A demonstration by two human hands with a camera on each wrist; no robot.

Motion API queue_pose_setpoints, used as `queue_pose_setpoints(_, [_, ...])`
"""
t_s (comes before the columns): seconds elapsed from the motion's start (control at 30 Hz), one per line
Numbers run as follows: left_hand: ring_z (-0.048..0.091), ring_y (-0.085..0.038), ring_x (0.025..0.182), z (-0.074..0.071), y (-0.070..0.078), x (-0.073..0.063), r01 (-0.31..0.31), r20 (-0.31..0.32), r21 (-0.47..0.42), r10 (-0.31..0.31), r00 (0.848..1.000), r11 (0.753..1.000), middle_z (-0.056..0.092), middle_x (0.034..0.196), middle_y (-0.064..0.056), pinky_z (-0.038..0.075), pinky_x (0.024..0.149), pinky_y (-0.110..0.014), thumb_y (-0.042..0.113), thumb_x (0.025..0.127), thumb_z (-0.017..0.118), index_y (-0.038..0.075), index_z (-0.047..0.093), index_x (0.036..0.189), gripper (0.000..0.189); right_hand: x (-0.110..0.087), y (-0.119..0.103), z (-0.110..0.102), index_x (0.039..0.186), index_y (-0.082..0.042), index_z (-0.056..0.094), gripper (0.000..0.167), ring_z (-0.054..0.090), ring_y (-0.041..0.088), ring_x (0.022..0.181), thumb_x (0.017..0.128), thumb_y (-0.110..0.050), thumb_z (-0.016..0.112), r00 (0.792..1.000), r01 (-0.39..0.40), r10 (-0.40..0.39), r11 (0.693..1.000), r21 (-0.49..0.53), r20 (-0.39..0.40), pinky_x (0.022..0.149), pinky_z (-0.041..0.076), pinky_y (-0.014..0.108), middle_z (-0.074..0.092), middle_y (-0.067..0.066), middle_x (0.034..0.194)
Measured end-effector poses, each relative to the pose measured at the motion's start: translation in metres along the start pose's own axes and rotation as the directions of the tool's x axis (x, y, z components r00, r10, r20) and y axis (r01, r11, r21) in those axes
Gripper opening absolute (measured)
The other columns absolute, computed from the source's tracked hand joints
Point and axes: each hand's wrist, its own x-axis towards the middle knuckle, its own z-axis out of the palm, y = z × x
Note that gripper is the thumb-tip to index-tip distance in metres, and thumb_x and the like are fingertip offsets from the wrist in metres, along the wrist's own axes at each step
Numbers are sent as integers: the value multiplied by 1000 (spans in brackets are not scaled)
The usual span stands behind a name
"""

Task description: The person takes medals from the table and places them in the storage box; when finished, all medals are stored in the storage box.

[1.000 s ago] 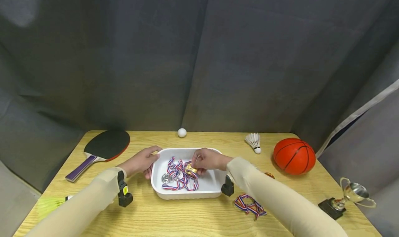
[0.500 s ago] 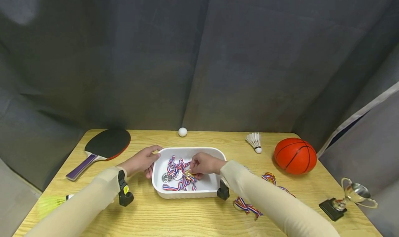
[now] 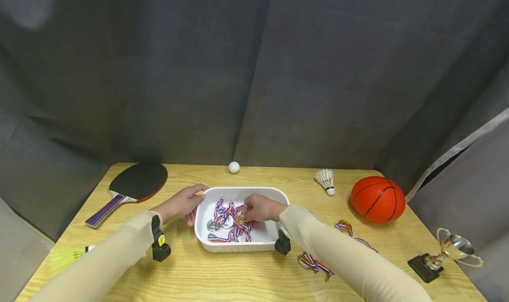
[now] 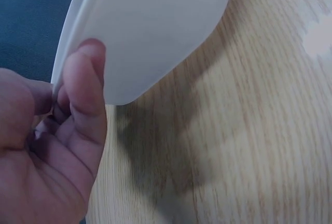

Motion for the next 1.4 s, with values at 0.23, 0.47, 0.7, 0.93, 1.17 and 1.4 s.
queue_pose_setpoints(0.23, [55,-8,44,0,2,0,13,2,8,-13,1000,1000,57,62,-3,56,48,-26,16,114,41,5,45,150,37,-6,-2,-9,95,1,64,4,71,18,74,99,-1,66,999,12,-12,1000,-7,30,70,65,31,72,12,87])
queue_pose_setpoints(0.47, [55,-9,44,0,1,0,11,-4,14,-11,1000,1000,56,61,-3,56,49,-27,16,114,40,6,45,150,38,-29,-1,-40,107,-1,65,7,73,22,77,104,-7,63,997,59,-58,998,-19,46,79,66,41,72,18,94])
queue_pose_setpoints(0.7, [56,-9,45,2,-1,1,16,-6,4,-16,1000,1000,57,62,-4,57,49,-28,16,114,40,6,44,150,38,-68,24,-72,110,2,63,10,71,25,81,103,-5,62,982,189,-190,980,65,2,77,67,41,66,24,97])
queue_pose_setpoints(0.93, [58,-9,46,2,-2,5,12,-3,-11,-12,1000,1000,59,63,-4,58,49,-28,16,114,41,6,44,151,38,-122,67,-93,111,6,61,13,64,17,79,102,-4,63,977,214,-213,974,75,-29,69,62,28,65,16,93])
queue_pose_setpoints(1.17, [57,-9,45,1,-5,6,15,-4,-32,-15,1000,999,57,63,-4,55,47,-25,17,114,41,6,44,152,40,-166,119,-87,108,2,61,11,56,5,72,100,-4,65,987,159,-158,987,38,-30,60,51,20,64,7,92])
queue_pose_setpoints(1.4, [54,-8,44,0,-4,5,8,2,-40,-8,1000,999,55,61,-3,52,46,-21,18,114,41,6,42,155,42,-188,149,-63,107,4,57,21,48,0,78,95,-4,73,993,116,-116,993,12,-34,61,43,19,56,3,90])
